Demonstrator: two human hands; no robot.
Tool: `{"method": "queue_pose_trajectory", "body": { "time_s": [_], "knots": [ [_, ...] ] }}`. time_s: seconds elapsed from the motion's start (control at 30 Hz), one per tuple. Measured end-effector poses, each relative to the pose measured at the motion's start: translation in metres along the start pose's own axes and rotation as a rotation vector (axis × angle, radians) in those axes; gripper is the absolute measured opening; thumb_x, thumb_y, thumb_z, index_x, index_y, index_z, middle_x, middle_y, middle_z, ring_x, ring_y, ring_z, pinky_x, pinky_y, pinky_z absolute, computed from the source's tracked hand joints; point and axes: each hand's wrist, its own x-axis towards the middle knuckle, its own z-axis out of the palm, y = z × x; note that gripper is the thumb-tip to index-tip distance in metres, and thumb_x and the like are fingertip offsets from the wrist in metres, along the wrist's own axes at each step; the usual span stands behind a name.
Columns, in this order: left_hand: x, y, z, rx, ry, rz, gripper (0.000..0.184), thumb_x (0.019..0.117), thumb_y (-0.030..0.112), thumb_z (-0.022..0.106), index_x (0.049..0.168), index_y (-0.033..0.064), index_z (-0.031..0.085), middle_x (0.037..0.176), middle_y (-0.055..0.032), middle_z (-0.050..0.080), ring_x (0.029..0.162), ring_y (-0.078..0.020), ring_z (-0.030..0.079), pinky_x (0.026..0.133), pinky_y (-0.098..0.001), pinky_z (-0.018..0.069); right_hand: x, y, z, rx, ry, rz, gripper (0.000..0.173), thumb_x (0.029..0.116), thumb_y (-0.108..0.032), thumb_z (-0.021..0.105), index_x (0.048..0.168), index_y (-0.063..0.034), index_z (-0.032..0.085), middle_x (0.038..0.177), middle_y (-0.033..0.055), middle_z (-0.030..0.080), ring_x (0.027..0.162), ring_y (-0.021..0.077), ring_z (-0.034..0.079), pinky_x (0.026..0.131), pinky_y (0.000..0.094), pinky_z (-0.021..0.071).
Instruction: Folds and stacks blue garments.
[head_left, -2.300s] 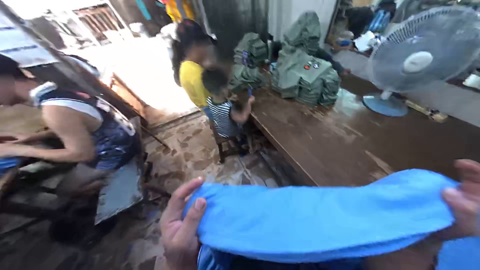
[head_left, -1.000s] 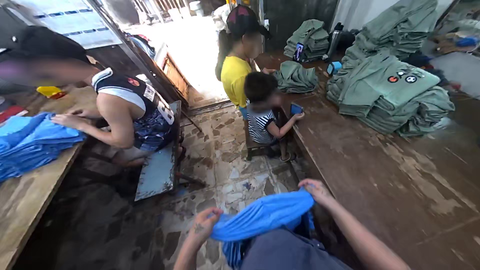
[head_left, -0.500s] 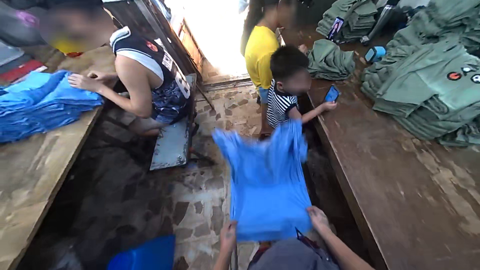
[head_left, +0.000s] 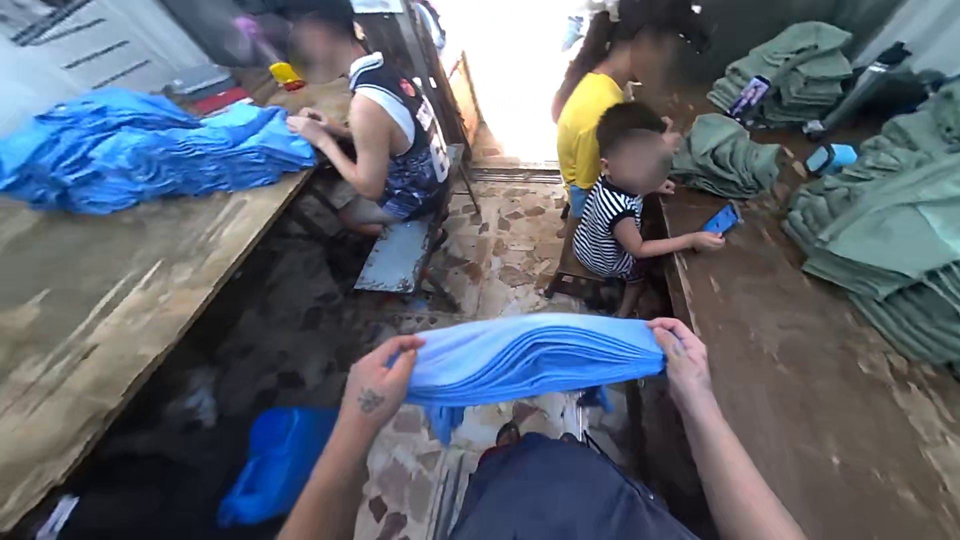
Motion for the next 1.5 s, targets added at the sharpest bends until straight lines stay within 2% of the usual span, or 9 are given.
{"method": "queue_pose_trajectory", "body": {
  "time_s": [0.17, 0.37, 0.53, 0.6, 0.73, 0.87, 1.03, 1.3, 1.5],
  "knots": [
    [-0.027, 0.001, -0.013, 0.167, -0.128, -0.149, 0.039, 0.1031, 0.017, 0.044, 0.135, 0.0127, 0.066, 0.133, -0.0139, 0.067, 0.125, -0.0317, 0.062, 0.105, -0.0593, 0.0446, -0.031, 0.002, -0.032, -0.179, -0.101, -0.093, 0.029, 0.0956, -0.013, 0.047, 0.104, 0.0026, 0.069, 0.094, 0.0022, 0.07, 0.085, -0.0027, 0.062, 0.079, 0.0169, 0.0517],
    [-0.061, -0.049, 0.049, 0.189, -0.448, -0.443, 0.038, 0.1063, 0.012, 0.043, 0.136, 0.0099, 0.065, 0.136, -0.0187, 0.064, 0.13, -0.0371, 0.058, 0.11, -0.0603, 0.0409, -0.105, 0.074, -0.06, -0.346, -0.272, 0.256, 0.029, 0.0958, -0.014, 0.052, 0.107, 0.0025, 0.073, 0.099, 0.0167, 0.073, 0.093, 0.0251, 0.07, 0.086, 0.0475, 0.0552],
    [-0.12, -0.066, 0.086, 0.347, -1.091, -0.726, 0.035, 0.1085, 0.019, 0.045, 0.13, 0.0028, 0.066, 0.118, -0.0251, 0.067, 0.104, -0.0372, 0.065, 0.092, -0.0558, 0.0487, -0.125, 0.082, -0.103, -0.481, -1.14, 0.788, 0.032, 0.1083, -0.014, 0.047, 0.123, 0.0042, 0.068, 0.111, 0.026, 0.068, 0.099, 0.0334, 0.065, 0.093, 0.0494, 0.0489],
    [-0.109, -0.073, 0.123, 0.453, -1.322, -0.709, 0.039, 0.1083, 0.025, 0.047, 0.129, -0.0037, 0.063, 0.12, -0.0295, 0.065, 0.108, -0.0424, 0.065, 0.095, -0.0605, 0.0481, -0.104, 0.11, -0.093, -0.493, -1.365, 0.774, 0.031, 0.1055, -0.013, 0.054, 0.13, 0.0018, 0.066, 0.124, 0.0254, 0.066, 0.116, 0.0359, 0.064, 0.105, 0.0521, 0.0457],
    [-0.05, -0.125, 0.228, 0.136, -0.931, -0.834, 0.056, 0.1121, 0.038, 0.035, 0.141, -0.0064, 0.052, 0.139, -0.032, 0.054, 0.13, -0.044, 0.052, 0.109, -0.0606, 0.0389, -0.07, 0.213, -0.007, -0.282, -0.994, 1.004, 0.052, 0.1123, -0.029, 0.039, 0.15, 0.0072, 0.04, 0.149, 0.0304, 0.048, 0.139, 0.0411, 0.047, 0.117, 0.0537, 0.0349],
    [-0.07, -0.14, 0.281, -0.358, -0.718, -1.122, 0.048, 0.114, 0.032, 0.026, 0.133, -0.0018, 0.055, 0.125, -0.0204, 0.062, 0.109, -0.0272, 0.062, 0.095, -0.0452, 0.0499, -0.127, 0.253, 0.075, -0.121, -0.404, 1.342, 0.06, 0.1105, -0.045, 0.036, 0.147, 0.0004, 0.048, 0.146, 0.0257, 0.052, 0.135, 0.0373, 0.051, 0.112, 0.0557, 0.0408],
    [-0.017, -0.171, 0.233, -0.124, -0.236, -0.922, 0.043, 0.0955, 0.017, 0.068, 0.129, -0.0072, 0.059, 0.122, -0.0285, 0.064, 0.113, -0.0388, 0.062, 0.097, -0.0558, 0.0493, -0.083, 0.246, 0.037, -0.091, -0.013, 1.17, 0.045, 0.1061, -0.03, 0.054, 0.131, 0.0077, 0.059, 0.131, 0.028, 0.061, 0.123, 0.0379, 0.058, 0.104, 0.0561, 0.0454],
    [0.119, -0.005, 0.056, -0.196, -0.082, -0.073, 0.026, 0.1027, 0.005, 0.052, 0.121, -0.0046, 0.066, 0.128, -0.0194, 0.065, 0.123, -0.0258, 0.059, 0.109, -0.0427, 0.0442, 0.086, 0.044, 0.02, 0.0, 0.077, 0.354, 0.033, 0.1057, -0.017, 0.054, 0.123, 0.0101, 0.06, 0.118, 0.0228, 0.065, 0.106, 0.0237, 0.063, 0.098, 0.0438, 0.0502],
    [0.157, -0.063, 0.098, -0.076, -0.305, -0.031, 0.031, 0.1067, 0.012, 0.047, 0.128, -0.0022, 0.065, 0.131, -0.0209, 0.065, 0.126, -0.0314, 0.06, 0.112, -0.0485, 0.043, 0.073, 0.104, 0.043, -0.006, 0.009, 0.46, 0.05, 0.1016, -0.008, 0.058, 0.145, 0.0106, 0.04, 0.14, 0.0338, 0.051, 0.126, 0.0384, 0.055, 0.107, 0.051, 0.0454]
  ]
}}
